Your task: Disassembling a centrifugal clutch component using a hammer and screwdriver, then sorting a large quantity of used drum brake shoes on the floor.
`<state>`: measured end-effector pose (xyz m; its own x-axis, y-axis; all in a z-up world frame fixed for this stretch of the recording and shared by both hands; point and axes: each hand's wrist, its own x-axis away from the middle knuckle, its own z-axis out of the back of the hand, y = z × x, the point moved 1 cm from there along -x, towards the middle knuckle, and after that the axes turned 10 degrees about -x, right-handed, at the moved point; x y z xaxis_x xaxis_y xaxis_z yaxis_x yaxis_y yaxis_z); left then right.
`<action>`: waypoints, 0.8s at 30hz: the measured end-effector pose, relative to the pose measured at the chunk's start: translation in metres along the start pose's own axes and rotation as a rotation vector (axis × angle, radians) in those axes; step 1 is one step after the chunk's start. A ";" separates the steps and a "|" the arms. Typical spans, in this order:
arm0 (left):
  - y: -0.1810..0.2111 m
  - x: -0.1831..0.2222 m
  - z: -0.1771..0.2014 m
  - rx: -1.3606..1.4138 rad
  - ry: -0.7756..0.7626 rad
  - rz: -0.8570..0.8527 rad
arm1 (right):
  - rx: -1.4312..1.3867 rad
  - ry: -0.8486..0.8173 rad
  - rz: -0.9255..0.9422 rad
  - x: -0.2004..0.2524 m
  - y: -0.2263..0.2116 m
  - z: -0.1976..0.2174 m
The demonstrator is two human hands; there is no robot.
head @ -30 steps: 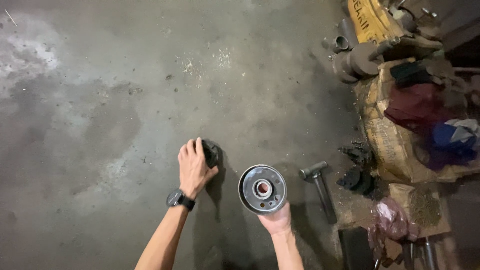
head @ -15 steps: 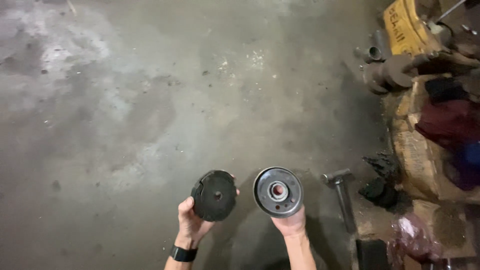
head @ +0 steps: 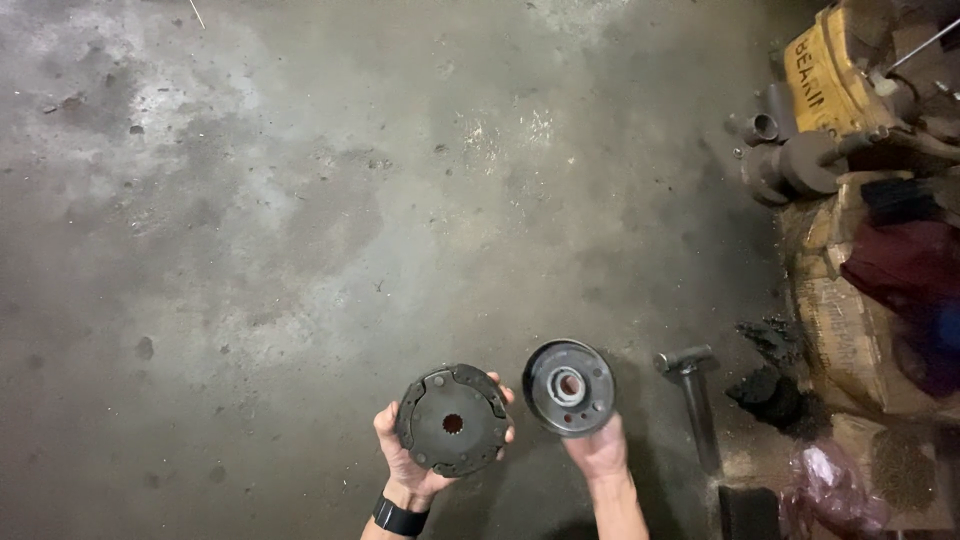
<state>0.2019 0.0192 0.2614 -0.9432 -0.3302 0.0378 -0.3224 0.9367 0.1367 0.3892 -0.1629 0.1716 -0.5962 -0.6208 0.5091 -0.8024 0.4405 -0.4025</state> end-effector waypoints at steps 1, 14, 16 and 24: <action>0.002 0.000 -0.003 0.000 0.000 0.000 | 0.001 0.000 0.000 -0.010 0.000 0.009; -0.021 -0.029 0.031 -1.912 0.530 -0.095 | 2.058 0.012 0.563 -0.110 -0.002 -0.029; -0.034 -0.032 0.043 -2.082 0.532 -0.070 | 2.097 0.020 0.508 -0.114 -0.009 -0.040; -0.060 -0.050 0.057 -2.413 0.351 0.038 | 2.165 -0.238 0.597 -0.126 -0.067 -0.078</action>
<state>0.2633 -0.0136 0.1948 -0.8211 -0.5574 0.1227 0.5316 -0.6686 0.5200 0.5159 -0.0633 0.1939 -0.5360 -0.8428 0.0486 0.7328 -0.4930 -0.4690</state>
